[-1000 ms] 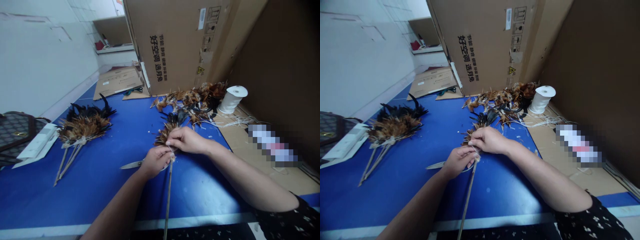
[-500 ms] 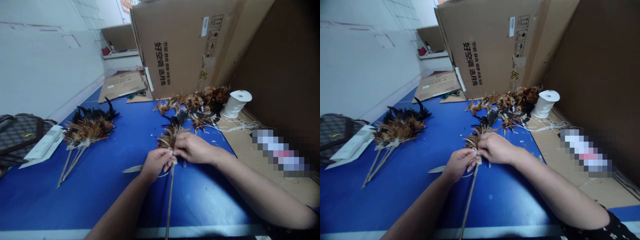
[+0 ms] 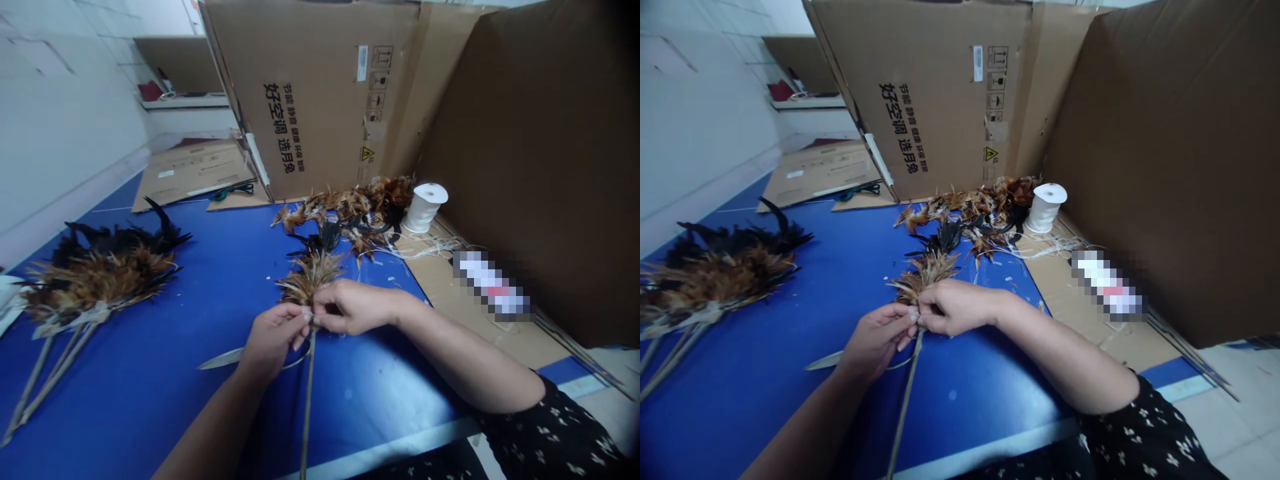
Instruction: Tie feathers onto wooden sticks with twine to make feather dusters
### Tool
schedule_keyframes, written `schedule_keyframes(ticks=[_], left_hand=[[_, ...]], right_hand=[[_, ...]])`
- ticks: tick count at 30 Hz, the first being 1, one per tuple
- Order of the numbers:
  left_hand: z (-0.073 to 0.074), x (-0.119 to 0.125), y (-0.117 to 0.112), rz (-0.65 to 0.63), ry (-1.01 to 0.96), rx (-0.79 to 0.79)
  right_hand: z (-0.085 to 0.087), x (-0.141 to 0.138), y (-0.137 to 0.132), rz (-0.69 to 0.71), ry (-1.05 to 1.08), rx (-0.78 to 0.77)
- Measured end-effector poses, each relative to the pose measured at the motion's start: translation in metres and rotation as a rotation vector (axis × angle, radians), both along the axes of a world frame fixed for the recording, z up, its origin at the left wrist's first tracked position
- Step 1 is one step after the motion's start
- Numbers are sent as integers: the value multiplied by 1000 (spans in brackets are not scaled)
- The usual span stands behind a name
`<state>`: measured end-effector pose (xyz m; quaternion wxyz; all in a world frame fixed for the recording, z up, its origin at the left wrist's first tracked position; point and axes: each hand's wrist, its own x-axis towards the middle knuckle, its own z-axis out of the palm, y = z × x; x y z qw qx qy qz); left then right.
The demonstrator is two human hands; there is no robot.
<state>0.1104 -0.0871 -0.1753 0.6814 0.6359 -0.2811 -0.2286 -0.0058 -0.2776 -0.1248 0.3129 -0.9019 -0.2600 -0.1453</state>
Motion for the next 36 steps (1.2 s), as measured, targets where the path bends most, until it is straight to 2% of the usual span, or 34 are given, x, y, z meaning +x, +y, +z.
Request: schedule_keyframes(ticks=[4,5,7,9,12,14,15,16,18,20,21,26,30,32,33,36], left_hand=[[-3,2,2,-26,-17,44],[-4,3,2,-39,-29,60],[-6,5,2,-68,-50,87],[-7,6,2,-92,-54,93],[-5,5,1,-103,-45,81],[-4,5,1,-99,-40,69],[-3,5,1,-96,-37,64],[-3,6,2,-93,-32,58],[-3,6,2,-93,-17,41],[-4,7,3,-103,-4,25],[-4,7,3,-109,-3,20],[-5,7,4,-104,-27,15],[-7,8,5,-76,-116,60],[-8,10,4,-52,-295,41],[-9,12,4,-29,-447,11],[-11,14,2,64,-1037,-82]], right_hand=[[3,0,-2,91,168,379],[2,3,-4,82,143,446],[-2,11,-9,-36,-7,484],[-8,21,-15,-232,-202,409],[-15,27,-20,-520,-438,164],[-12,20,-18,-614,-577,15],[-8,14,-16,-587,-615,-22],[-4,7,-13,-502,-611,-31],[1,-5,-6,-211,-467,-21],[-1,-9,0,-16,-313,6],[-5,-7,2,5,-276,24],[-36,22,0,-81,-256,81],[-47,32,-5,-71,-154,85],[-49,33,-6,-65,-127,108],[-51,34,-6,-55,-118,128],[-55,37,-6,-18,-100,242]])
